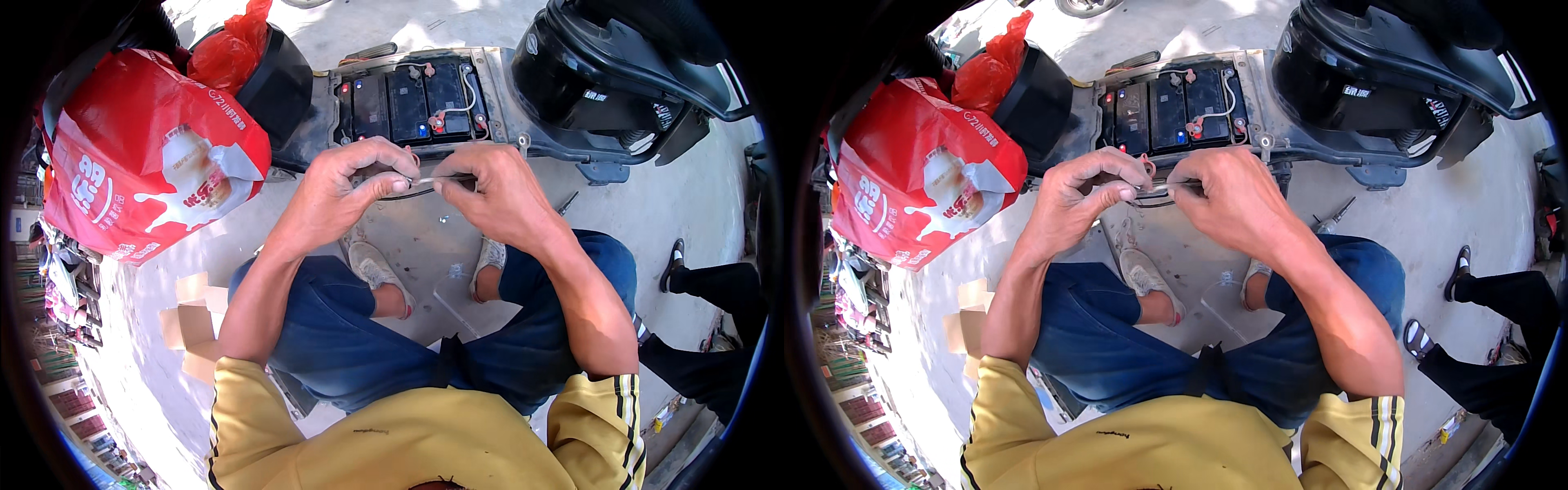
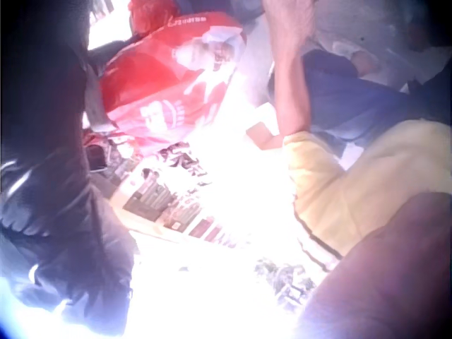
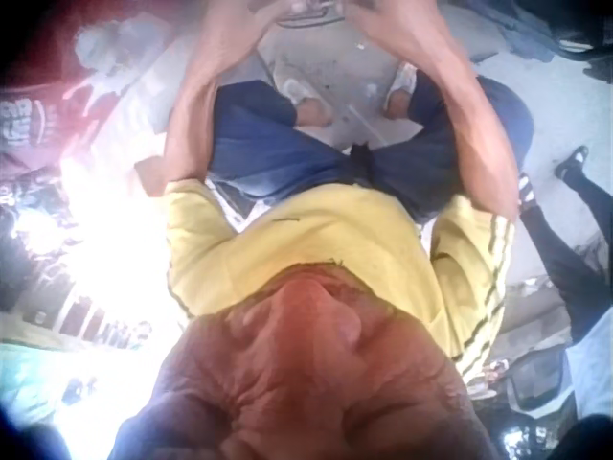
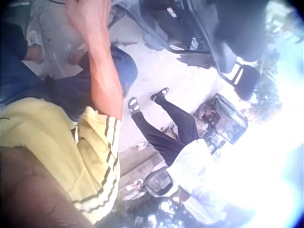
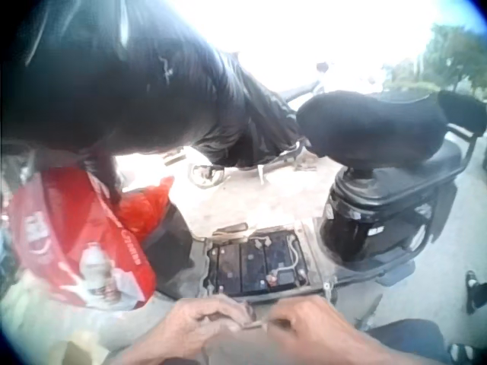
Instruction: The person connects wires to the terminals of a scooter battery and uses a cordless drill to tighten the terminal nuts. The person works on the battery compartment under the seat of a scooter.
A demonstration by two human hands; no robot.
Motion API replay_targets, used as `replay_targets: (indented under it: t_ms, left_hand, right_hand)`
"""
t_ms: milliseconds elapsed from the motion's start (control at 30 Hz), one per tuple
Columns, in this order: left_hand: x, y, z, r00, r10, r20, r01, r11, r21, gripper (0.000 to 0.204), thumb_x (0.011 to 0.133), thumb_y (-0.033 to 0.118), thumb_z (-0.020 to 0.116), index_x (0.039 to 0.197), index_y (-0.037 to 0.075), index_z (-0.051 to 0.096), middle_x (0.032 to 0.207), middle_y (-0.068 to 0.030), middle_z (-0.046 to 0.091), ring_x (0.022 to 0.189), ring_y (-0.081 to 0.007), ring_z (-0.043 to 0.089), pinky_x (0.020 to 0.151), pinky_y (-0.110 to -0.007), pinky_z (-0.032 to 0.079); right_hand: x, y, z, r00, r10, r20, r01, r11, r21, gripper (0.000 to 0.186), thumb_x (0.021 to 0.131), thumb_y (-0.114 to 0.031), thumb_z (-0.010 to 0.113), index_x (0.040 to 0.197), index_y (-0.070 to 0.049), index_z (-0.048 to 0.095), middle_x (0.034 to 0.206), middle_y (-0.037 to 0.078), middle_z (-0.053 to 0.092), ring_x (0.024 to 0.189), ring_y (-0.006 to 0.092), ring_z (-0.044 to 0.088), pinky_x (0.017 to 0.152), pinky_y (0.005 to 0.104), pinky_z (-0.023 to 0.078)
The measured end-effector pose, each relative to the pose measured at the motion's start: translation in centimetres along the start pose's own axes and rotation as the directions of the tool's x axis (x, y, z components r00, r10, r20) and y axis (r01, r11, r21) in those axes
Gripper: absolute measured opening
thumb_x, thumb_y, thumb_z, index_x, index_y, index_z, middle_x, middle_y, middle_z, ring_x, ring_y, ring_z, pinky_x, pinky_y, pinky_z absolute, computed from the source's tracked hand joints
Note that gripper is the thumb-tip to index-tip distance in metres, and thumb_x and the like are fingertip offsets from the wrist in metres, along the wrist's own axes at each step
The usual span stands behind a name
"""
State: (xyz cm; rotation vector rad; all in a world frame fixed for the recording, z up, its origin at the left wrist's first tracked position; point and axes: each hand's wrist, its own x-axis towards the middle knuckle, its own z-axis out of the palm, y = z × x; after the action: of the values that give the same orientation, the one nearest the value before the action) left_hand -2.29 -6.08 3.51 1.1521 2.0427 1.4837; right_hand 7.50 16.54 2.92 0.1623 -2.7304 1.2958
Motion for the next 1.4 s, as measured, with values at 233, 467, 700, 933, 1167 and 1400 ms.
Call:
replay_targets:
  t_ms: [233,467,700,933,1167,1400]
  left_hand:
    - [-0.8,-3.1,1.9,0.980,-0.102,-0.171,0.073,0.983,-0.168,0.012,0.099,-0.005,0.067,0.110,-0.003,0.071,0.125,-0.0131,0.066,0.101,-0.0182,0.071,0.094,-0.035,0.058]
    - [-0.5,-3.4,2.0,0.981,-0.126,-0.145,0.083,0.959,-0.270,0.014,0.093,-0.011,0.070,0.107,-0.007,0.072,0.135,-0.0175,0.061,0.104,-0.0211,0.073,0.097,-0.036,0.061]
    - [0.1,-3.0,2.1,0.976,-0.181,-0.120,0.148,0.959,-0.243,0.016,0.091,-0.014,0.070,0.105,-0.008,0.073,0.138,-0.0180,0.059,0.106,-0.0191,0.072,0.096,-0.033,0.062]
    - [-0.1,-3.9,2.3,0.974,-0.170,-0.150,0.136,0.967,-0.216,0.014,0.092,-0.011,0.070,0.105,-0.007,0.074,0.139,-0.0185,0.060,0.112,-0.0201,0.069,0.096,-0.035,0.060]
    - [-0.3,-4.0,2.4,0.952,-0.244,-0.184,0.142,0.886,-0.442,0.013,0.094,-0.005,0.074,0.106,-0.005,0.071,0.134,-0.0201,0.064,0.102,-0.0193,0.071,0.092,-0.035,0.059]
    - [-0.1,-3.2,2.0,0.941,-0.296,-0.162,0.178,0.843,-0.508,0.025,0.094,0.002,0.078,0.116,-0.004,0.067,0.125,-0.0165,0.069,0.098,-0.0185,0.071,0.092,-0.035,0.058]
  right_hand:
    - [-1.2,-0.3,1.0,0.998,-0.054,-0.036,0.052,0.998,-0.035,0.015,0.088,-0.007,0.074,0.099,0.001,0.077,0.078,0.016,0.064,0.070,0.0328,0.063,0.065,0.0415,0.049]
    - [-0.8,0.2,0.9,0.985,-0.154,-0.075,0.137,0.971,-0.198,0.010,0.084,-0.009,0.074,0.090,-0.002,0.076,0.080,0.013,0.067,0.080,0.0358,0.068,0.072,0.0465,0.053]
    - [-0.9,0.8,1.3,0.955,-0.281,-0.090,0.231,0.903,-0.363,0.010,0.081,-0.009,0.076,0.091,-0.006,0.073,0.084,0.008,0.065,0.085,0.0297,0.066,0.079,0.0430,0.050]
    - [-1.1,1.0,1.4,0.934,-0.341,-0.106,0.269,0.866,-0.421,0.011,0.080,-0.010,0.076,0.089,-0.008,0.070,0.084,0.005,0.061,0.085,0.0263,0.064,0.080,0.0415,0.049]
    - [-1.3,0.8,1.6,0.928,-0.362,-0.094,0.281,0.840,-0.465,0.021,0.077,-0.005,0.081,0.098,-0.008,0.075,0.088,0.004,0.063,0.086,0.0243,0.063,0.078,0.0393,0.048]
    - [-1.2,0.8,2.0,0.907,-0.407,-0.107,0.308,0.816,-0.490,0.025,0.075,-0.005,0.081,0.099,-0.008,0.075,0.088,0.004,0.063,0.087,0.0242,0.063,0.081,0.0396,0.049]
